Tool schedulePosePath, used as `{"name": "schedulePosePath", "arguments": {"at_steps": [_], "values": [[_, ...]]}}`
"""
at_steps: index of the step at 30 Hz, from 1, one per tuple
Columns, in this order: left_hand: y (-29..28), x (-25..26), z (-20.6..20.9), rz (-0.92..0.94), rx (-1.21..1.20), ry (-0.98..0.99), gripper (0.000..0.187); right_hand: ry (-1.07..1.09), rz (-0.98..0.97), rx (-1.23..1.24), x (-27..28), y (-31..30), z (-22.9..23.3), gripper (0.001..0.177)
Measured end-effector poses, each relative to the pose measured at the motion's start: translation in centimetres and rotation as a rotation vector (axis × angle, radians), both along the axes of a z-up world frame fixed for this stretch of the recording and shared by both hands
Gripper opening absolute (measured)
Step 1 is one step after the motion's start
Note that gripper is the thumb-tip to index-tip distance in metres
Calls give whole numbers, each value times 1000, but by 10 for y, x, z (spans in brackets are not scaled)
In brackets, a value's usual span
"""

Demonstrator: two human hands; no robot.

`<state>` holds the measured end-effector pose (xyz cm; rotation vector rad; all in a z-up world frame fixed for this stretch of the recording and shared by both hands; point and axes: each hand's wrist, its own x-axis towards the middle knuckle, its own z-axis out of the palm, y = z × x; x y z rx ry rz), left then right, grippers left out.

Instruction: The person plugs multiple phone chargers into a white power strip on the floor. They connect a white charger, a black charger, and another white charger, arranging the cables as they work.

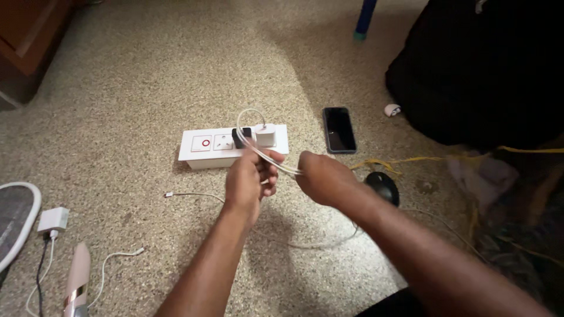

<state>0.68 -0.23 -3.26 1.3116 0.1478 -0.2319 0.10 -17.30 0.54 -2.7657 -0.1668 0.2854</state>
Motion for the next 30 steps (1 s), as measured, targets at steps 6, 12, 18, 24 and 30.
{"name": "schedulePosePath", "arguments": {"at_steps": [6, 12, 18, 24, 30], "values": [[14, 27, -34, 223, -315, 116, 24, 284, 180, -77, 1, -94, 72, 43], [23, 34, -37, 315, -407, 177, 27, 168, -99, -303, -24, -143, 114, 48], [50, 9, -7, -66, 149, 388, 50, 174, -148, -371, -28, -131, 71, 57], [191, 7, -15, -10, 1208, 73, 80, 75, 36, -410, -40, -65, 26, 67], [361, -1, -28, 340, 1636, 292, 52, 67, 153, -67, -76, 10, 19, 55]]}}
